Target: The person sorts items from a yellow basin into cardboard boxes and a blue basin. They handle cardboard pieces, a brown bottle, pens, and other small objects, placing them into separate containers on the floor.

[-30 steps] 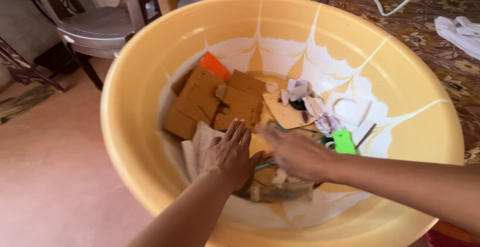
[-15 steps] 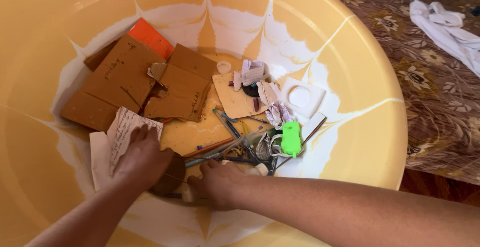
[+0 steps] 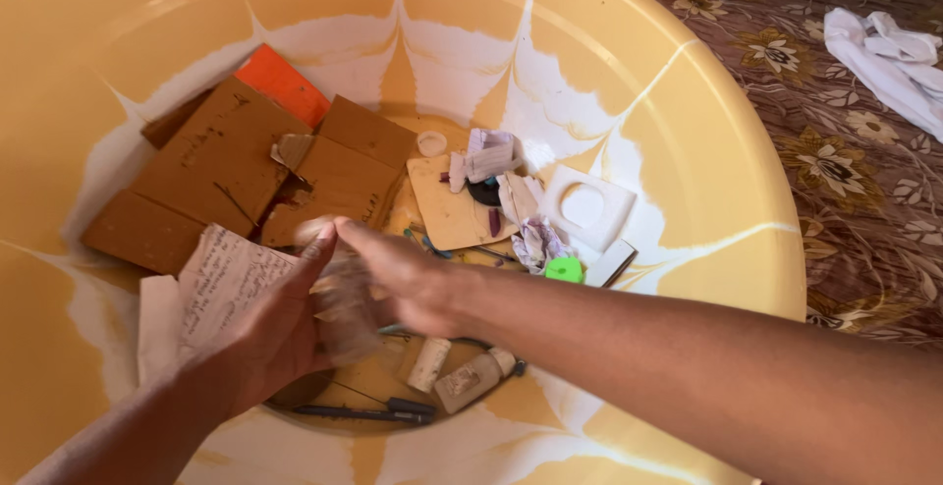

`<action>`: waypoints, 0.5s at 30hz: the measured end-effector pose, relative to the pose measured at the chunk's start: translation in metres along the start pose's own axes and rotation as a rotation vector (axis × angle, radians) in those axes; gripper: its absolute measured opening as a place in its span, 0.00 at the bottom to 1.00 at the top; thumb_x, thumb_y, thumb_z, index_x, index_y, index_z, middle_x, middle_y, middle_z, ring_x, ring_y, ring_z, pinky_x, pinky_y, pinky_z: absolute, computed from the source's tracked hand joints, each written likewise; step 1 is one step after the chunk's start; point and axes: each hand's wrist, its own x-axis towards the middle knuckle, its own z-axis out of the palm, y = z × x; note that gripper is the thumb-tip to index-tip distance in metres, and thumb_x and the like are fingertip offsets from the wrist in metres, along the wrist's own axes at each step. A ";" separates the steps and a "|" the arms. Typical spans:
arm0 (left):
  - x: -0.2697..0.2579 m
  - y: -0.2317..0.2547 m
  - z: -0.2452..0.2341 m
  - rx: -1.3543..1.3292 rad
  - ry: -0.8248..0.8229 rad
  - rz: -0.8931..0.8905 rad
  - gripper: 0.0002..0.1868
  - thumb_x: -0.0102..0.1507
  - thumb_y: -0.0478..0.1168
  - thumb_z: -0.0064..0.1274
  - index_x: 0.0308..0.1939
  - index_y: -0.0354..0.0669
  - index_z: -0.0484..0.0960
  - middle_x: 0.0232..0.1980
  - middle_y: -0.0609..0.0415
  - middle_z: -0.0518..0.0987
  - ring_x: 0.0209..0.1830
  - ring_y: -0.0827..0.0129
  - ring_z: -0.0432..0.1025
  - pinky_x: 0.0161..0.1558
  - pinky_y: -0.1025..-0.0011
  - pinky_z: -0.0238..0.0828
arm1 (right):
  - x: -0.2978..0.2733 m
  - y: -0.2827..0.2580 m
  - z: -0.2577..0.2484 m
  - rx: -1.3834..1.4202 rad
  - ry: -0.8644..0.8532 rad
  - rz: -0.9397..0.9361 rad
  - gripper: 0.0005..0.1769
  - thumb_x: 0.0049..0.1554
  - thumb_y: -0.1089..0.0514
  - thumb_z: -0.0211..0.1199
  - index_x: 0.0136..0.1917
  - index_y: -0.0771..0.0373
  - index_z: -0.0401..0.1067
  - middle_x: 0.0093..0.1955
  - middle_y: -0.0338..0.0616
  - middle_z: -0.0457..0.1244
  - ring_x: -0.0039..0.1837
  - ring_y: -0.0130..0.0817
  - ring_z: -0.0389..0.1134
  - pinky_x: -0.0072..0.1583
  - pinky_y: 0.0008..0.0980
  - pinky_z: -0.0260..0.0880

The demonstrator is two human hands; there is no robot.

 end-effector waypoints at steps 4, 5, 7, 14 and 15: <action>0.007 -0.005 -0.008 -0.041 0.221 0.087 0.32 0.64 0.61 0.49 0.64 0.46 0.71 0.49 0.48 0.81 0.43 0.58 0.80 0.41 0.58 0.81 | 0.008 0.006 -0.010 -0.416 0.106 -0.181 0.31 0.60 0.39 0.48 0.68 0.61 0.67 0.69 0.50 0.62 0.64 0.41 0.64 0.63 0.48 0.66; 0.008 -0.002 -0.015 -0.048 0.280 0.114 0.30 0.64 0.59 0.50 0.63 0.44 0.71 0.46 0.47 0.81 0.41 0.57 0.81 0.39 0.59 0.82 | 0.005 0.004 -0.014 -0.662 0.138 -0.116 0.31 0.58 0.42 0.53 0.68 0.61 0.66 0.68 0.53 0.64 0.65 0.44 0.66 0.63 0.48 0.67; 0.008 0.003 -0.025 -0.045 0.369 0.137 0.28 0.66 0.56 0.50 0.62 0.42 0.70 0.45 0.46 0.81 0.39 0.55 0.82 0.37 0.59 0.82 | -0.010 0.003 -0.019 -1.154 0.206 0.027 0.33 0.54 0.46 0.62 0.69 0.61 0.65 0.65 0.58 0.67 0.65 0.49 0.69 0.64 0.50 0.70; -0.002 -0.003 -0.010 0.087 0.413 0.099 0.29 0.67 0.55 0.48 0.63 0.39 0.66 0.48 0.40 0.82 0.39 0.52 0.82 0.36 0.58 0.80 | -0.087 0.005 -0.016 -2.082 -0.152 0.296 0.63 0.44 0.52 0.80 0.83 0.34 0.46 0.84 0.54 0.37 0.84 0.59 0.33 0.69 0.65 0.56; -0.003 -0.005 -0.004 0.118 0.407 0.090 0.29 0.67 0.56 0.48 0.63 0.38 0.66 0.48 0.39 0.83 0.39 0.51 0.82 0.36 0.59 0.79 | -0.091 0.004 -0.017 -2.075 -0.131 0.221 0.61 0.44 0.54 0.79 0.82 0.33 0.48 0.83 0.54 0.39 0.84 0.58 0.33 0.68 0.65 0.58</action>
